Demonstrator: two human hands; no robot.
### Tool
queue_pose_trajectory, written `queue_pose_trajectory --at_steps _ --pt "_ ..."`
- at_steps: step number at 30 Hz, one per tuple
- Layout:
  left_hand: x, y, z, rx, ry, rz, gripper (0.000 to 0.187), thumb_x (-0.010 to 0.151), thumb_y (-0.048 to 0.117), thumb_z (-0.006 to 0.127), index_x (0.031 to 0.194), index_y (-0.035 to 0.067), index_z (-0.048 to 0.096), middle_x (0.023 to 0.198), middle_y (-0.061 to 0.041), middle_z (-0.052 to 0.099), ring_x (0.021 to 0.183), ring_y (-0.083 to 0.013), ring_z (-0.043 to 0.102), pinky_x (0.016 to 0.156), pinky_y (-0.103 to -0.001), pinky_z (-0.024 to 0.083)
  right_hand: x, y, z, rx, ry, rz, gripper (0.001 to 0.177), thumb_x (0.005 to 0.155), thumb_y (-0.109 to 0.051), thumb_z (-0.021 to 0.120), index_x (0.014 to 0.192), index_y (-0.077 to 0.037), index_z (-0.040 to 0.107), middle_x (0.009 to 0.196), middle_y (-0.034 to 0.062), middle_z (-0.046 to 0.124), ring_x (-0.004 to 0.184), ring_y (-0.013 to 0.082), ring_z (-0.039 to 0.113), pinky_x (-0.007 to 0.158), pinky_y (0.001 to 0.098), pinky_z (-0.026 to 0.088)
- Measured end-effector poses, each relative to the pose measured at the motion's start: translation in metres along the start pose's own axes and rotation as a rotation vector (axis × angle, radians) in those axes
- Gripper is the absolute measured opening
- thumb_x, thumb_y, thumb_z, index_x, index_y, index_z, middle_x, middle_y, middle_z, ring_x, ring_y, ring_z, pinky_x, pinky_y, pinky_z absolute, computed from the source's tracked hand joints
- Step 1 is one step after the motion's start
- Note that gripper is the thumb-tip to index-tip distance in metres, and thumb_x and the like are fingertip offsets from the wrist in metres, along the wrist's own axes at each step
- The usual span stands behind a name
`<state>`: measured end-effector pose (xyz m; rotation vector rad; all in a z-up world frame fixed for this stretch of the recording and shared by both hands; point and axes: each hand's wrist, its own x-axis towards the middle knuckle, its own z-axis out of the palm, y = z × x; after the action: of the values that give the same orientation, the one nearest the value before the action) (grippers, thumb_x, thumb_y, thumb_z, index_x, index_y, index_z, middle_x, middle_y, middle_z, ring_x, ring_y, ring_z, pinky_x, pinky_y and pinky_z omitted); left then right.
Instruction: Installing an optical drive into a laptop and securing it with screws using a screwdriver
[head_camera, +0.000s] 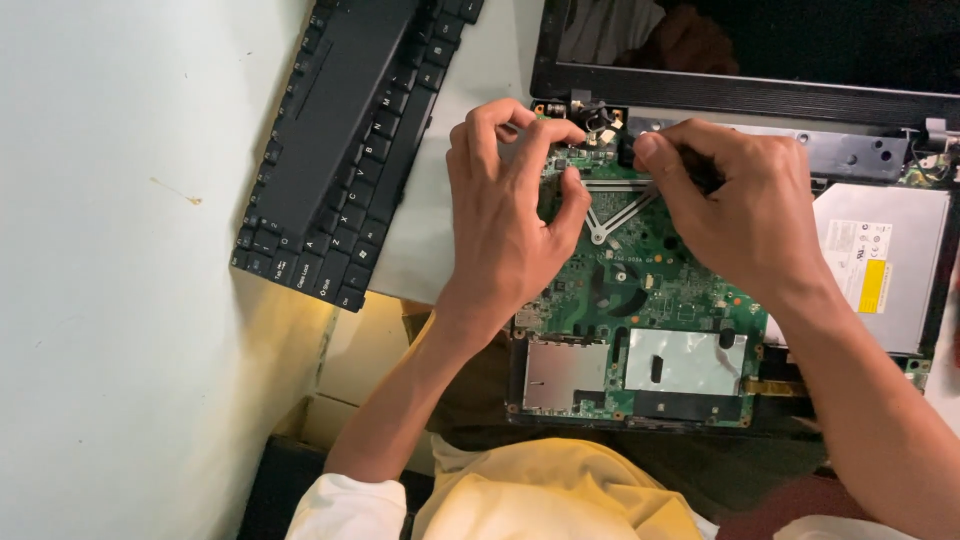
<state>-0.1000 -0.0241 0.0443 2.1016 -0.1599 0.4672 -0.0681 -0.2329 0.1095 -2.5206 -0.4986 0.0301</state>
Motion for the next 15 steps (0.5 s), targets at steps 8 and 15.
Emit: queue_pose_trajectory --at_steps 8,15 --pt "-0.0002 0.0002 -0.0001 0.01 -0.002 -0.002 0.037 0.098 0.005 0.083 0.133 0.011 0.071 0.138 -0.013 0.049 0.123 -0.0338 0.054 0.12 -0.051 0.044 0.0 0.0008 0.0002 -0.062 -0.004 -0.009 0.019 0.129 -0.005 0.081 0.121 0.009 0.092 0.067 0.0107 0.069 0.047 0.0165 0.04 0.046 0.0358 0.028" --pt "-0.001 -0.0015 0.0015 0.009 0.004 -0.002 0.037 0.098 0.006 0.083 0.133 0.012 0.073 0.14 -0.013 0.048 0.125 -0.0341 0.053 0.121 -0.052 0.044 -0.0009 0.0016 -0.0002 -0.054 0.007 -0.034 0.018 0.128 -0.002 0.081 0.121 0.01 0.092 0.068 0.011 0.068 0.048 0.0178 0.04 0.049 0.0366 0.03"
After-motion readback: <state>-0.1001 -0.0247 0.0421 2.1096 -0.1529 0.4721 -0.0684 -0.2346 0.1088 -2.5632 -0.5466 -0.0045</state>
